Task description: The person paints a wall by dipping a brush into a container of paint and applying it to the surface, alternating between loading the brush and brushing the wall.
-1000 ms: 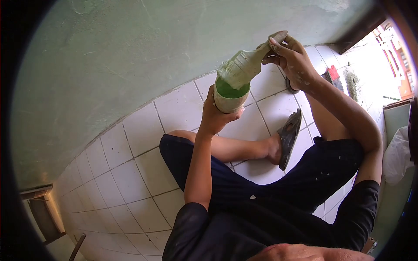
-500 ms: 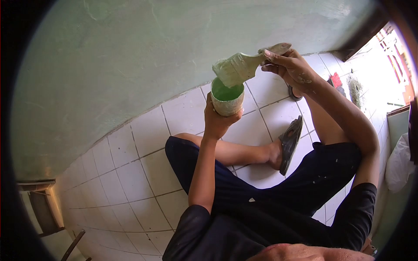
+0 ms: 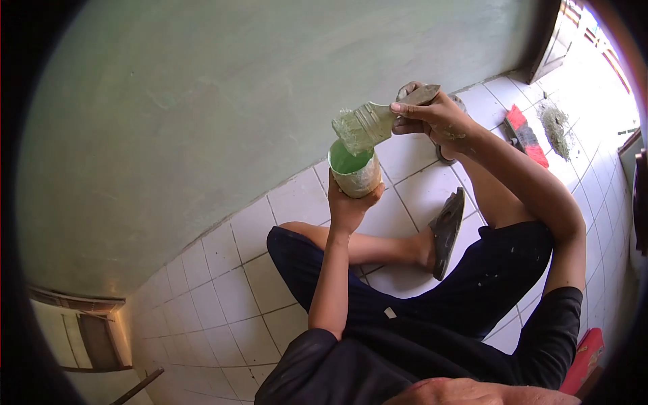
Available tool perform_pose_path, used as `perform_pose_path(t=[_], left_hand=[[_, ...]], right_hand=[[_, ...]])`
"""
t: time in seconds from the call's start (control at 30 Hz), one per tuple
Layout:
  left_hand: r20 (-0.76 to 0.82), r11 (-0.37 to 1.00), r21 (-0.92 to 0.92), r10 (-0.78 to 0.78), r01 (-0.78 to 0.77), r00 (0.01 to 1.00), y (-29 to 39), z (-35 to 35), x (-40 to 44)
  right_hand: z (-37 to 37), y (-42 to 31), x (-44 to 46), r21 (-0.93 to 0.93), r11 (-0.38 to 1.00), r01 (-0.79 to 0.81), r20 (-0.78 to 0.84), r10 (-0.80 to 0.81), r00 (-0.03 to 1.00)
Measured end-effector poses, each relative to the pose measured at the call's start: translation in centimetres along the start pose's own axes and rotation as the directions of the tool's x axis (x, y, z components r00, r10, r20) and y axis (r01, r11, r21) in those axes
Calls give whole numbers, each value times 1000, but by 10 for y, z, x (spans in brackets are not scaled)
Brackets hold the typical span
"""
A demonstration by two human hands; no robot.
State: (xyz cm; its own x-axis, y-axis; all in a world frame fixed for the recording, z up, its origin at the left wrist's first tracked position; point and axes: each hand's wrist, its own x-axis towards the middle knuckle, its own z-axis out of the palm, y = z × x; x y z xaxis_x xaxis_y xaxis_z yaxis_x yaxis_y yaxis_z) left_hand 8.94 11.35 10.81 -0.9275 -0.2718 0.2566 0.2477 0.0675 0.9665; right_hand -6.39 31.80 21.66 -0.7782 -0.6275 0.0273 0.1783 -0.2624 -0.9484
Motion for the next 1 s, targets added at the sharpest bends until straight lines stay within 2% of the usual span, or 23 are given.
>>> perform_pose_path(t=[0.07,0.13,0.23,0.43,0.47,0.53,0.6,0.7,0.77,0.83,1.0], left_hand=[[-11,989,138,53,-51,999,4,5,9],[11,992,92,86,-86,996,4,11,22],[36,992,23,125,-126,992,5,14,32],[-1,978,42,202,-202,979,7,-22,61],[-21,978,36,208,-208,978,6,-32,69],[-23,985,72,158,-156,987,5,-53,78],[-25,988,104,113,-110,993,0,-70,86],[-61,967,154,214,-202,975,-15,-82,92],[-76,976,139,178,-166,981,-32,-85,91],[-93,990,67,127,-121,988,-51,-81,87],[-33,994,75,77,-75,996,-74,-69,80]], right_hand=[[-8,-6,-8,22,999,26,-31,-25,999],[-13,-21,-6,10,998,60,-47,-60,997],[-10,-31,-5,-28,999,24,-50,-26,998],[-3,-12,37,88,994,62,-1,-62,998],[1,-4,49,156,986,57,-5,-57,998],[8,16,68,215,976,43,-7,-42,999],[20,39,84,284,951,119,-87,-98,991],[26,80,99,365,922,127,-125,-87,988],[27,103,103,432,890,146,-109,-109,988],[28,115,100,392,911,127,-170,-63,983],[27,132,87,357,929,98,-264,0,964]])
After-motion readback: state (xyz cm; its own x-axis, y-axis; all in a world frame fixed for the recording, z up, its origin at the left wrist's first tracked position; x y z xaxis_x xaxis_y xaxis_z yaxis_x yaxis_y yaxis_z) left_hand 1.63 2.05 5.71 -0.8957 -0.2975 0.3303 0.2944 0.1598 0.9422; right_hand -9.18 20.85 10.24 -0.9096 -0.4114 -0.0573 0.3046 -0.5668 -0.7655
